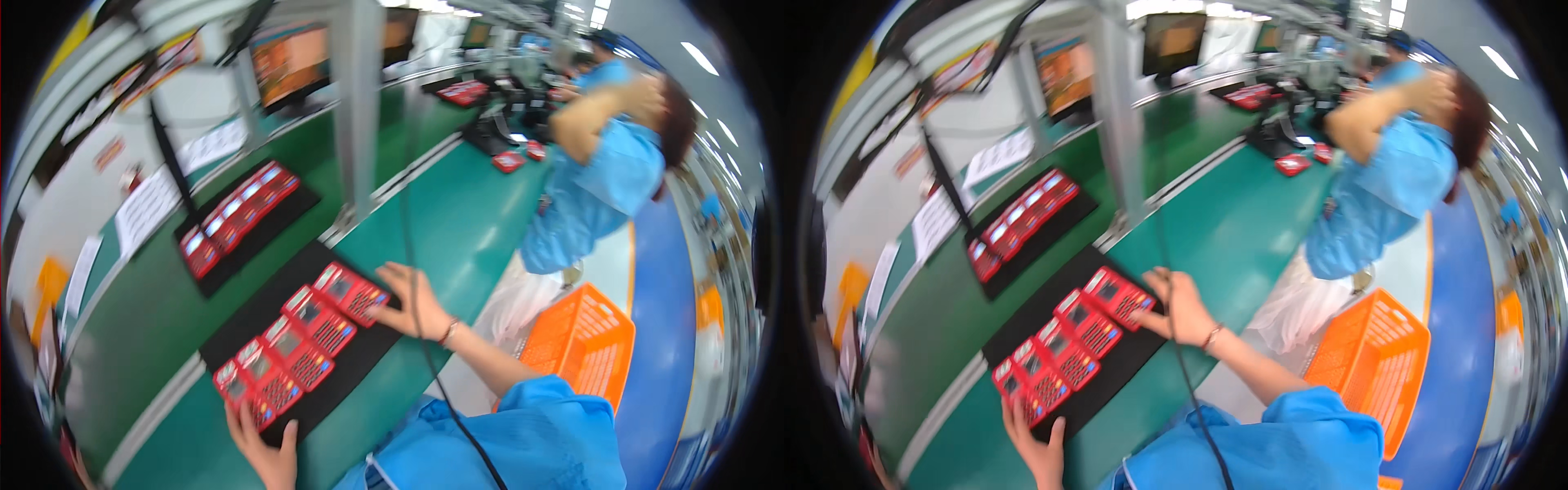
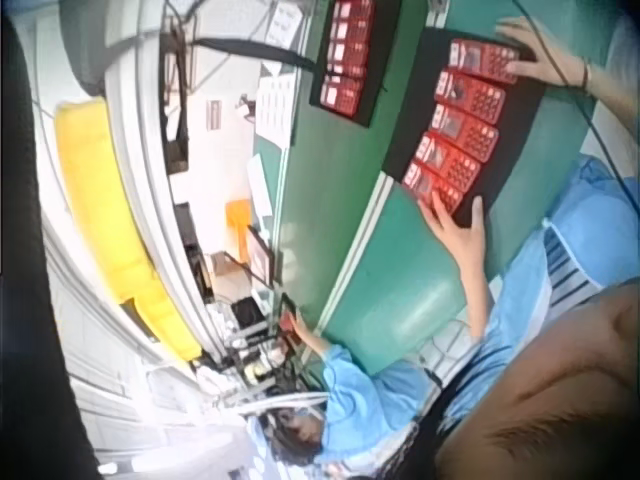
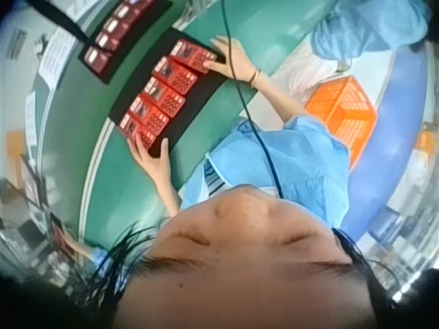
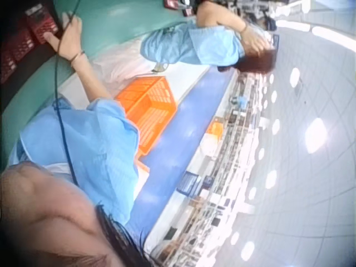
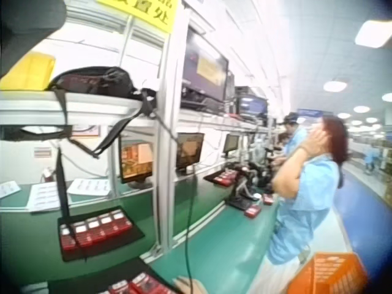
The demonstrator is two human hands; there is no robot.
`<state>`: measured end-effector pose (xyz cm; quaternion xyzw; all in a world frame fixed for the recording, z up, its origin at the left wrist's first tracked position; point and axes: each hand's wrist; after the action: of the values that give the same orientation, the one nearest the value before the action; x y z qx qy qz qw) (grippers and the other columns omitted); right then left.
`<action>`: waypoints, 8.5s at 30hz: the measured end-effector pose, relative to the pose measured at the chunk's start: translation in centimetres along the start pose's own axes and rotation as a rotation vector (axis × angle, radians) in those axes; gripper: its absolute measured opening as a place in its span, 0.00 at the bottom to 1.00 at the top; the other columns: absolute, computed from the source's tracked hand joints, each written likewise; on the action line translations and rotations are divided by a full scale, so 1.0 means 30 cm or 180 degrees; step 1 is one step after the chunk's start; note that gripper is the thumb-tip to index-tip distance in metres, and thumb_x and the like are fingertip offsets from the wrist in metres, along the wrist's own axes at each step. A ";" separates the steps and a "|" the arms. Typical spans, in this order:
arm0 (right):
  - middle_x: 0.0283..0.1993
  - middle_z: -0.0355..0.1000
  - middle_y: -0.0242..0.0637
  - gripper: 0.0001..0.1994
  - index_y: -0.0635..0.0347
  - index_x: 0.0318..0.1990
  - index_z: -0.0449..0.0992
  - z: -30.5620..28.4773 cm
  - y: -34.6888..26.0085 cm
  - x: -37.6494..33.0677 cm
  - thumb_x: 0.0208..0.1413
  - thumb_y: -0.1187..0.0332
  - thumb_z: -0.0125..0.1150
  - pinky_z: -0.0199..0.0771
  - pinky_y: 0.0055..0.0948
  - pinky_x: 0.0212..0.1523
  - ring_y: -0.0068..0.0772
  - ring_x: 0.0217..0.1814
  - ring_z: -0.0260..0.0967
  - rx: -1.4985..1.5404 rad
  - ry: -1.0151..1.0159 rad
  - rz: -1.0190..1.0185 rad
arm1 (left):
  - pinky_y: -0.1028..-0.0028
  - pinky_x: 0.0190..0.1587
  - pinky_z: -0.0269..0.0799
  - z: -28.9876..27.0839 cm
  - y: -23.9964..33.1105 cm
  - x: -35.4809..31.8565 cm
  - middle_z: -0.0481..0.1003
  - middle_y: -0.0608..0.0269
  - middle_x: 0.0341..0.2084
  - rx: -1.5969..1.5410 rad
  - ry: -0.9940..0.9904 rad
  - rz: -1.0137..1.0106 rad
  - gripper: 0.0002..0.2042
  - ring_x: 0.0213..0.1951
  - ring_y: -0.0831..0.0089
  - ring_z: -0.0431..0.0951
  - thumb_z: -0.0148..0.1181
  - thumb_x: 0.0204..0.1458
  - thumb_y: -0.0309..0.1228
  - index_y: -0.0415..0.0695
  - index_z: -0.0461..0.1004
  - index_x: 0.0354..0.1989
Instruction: The person flips electronic handheld devices face up on a mat, presses the buttons on each keypad, and pushes the mat down the conveyor line.
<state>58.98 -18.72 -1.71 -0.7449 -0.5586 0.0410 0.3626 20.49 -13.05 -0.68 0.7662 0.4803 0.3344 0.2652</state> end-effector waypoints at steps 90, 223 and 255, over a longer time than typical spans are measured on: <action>0.74 0.44 0.66 0.33 0.37 0.65 0.71 0.023 -0.224 -0.009 0.51 0.49 0.75 0.86 0.45 0.43 0.60 0.41 0.81 -0.0157 -0.1487 -0.0274 | 0.45 0.59 0.62 0.030 0.185 0.156 0.64 0.31 0.59 0.2132 -0.1252 0.0041 0.33 0.61 0.34 0.65 0.65 0.56 0.54 0.59 0.68 0.71; 0.26 0.65 0.22 0.14 0.60 0.37 0.77 -0.306 -0.004 -0.118 0.73 0.63 0.51 0.59 0.20 0.26 0.14 0.24 0.57 0.2962 0.1348 0.1341 | 0.54 0.58 0.63 0.037 0.158 0.210 0.65 0.40 0.56 0.1574 -0.0881 0.0202 0.30 0.56 0.44 0.69 0.71 0.52 0.43 0.47 0.73 0.64; 0.62 0.70 0.39 0.27 0.50 0.45 0.81 0.252 -0.314 0.103 0.35 0.55 0.84 0.64 0.54 0.67 0.53 0.66 0.63 0.0191 -0.0539 -0.1355 | 0.54 0.60 0.54 0.027 0.006 0.185 0.67 0.60 0.53 0.1347 -0.0349 0.0554 0.27 0.57 0.54 0.63 0.75 0.47 0.39 0.54 0.78 0.58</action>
<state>49.05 -11.27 -0.68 -0.5930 -0.7301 0.0425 0.3368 22.96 -8.11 0.38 0.8603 0.4567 0.2058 0.0944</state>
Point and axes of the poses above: each hand's wrist, its own x-axis towards the middle knuckle, its own z-axis out of the palm, y = z × x
